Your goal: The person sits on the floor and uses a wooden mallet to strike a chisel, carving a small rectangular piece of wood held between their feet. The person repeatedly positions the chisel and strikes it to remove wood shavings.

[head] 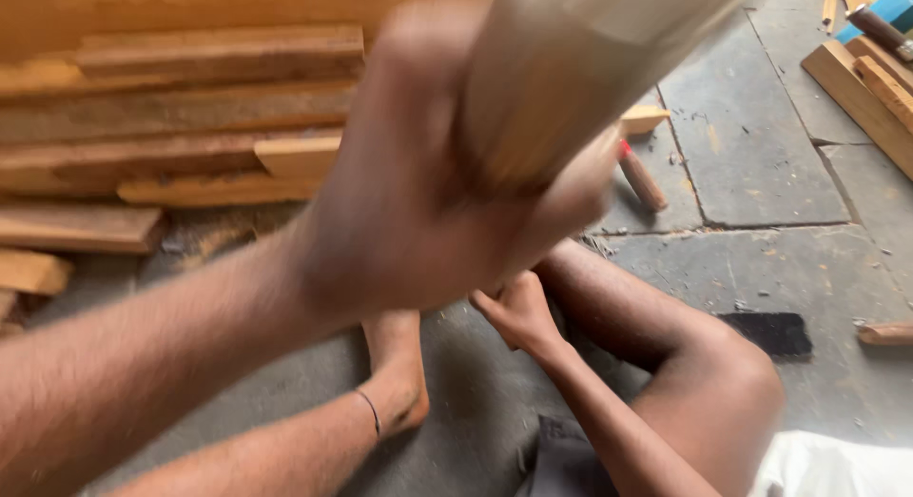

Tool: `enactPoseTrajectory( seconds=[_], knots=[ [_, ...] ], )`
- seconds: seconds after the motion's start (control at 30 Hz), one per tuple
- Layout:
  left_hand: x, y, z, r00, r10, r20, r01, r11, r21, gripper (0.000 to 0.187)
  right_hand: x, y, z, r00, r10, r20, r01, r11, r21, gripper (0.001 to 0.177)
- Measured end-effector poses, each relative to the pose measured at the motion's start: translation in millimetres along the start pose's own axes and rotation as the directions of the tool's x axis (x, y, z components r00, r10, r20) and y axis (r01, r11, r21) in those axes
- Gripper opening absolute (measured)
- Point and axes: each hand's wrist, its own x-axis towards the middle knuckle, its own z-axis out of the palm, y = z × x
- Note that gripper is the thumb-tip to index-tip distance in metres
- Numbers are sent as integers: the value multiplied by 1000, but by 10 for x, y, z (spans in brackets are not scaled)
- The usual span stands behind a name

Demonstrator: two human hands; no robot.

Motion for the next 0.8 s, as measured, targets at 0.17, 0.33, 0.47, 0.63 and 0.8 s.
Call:
enactPoseTrajectory(
  seconds=[0.17, 0.33, 0.47, 0.63, 0.8],
  knots=[
    [-206, -36, 46, 971, -226, -82, 226, 974, 0, 23, 350, 649, -17, 892, -370, -260, 416, 896, 153, 22],
    [-294, -161, -47, 935, -335, -119, 328, 942, -72, 20, 302, 830, 4, 874, -359, -327, 306, 930, -202, 36],
    [-338, -160, -62, 936, -332, -116, 329, 943, -39, 19, 304, 731, 0, 846, -481, -229, 403, 859, -316, 68],
    [-369, -150, -56, 920, -382, -87, 378, 924, -61, 14, 370, 714, 137, 916, -373, -150, 260, 834, -486, 63],
    [-470, -121, -97, 866, -492, -90, 485, 870, -90, 17, 532, 999, 190, 867, -447, -222, 319, 839, -441, 30]
  ],
)
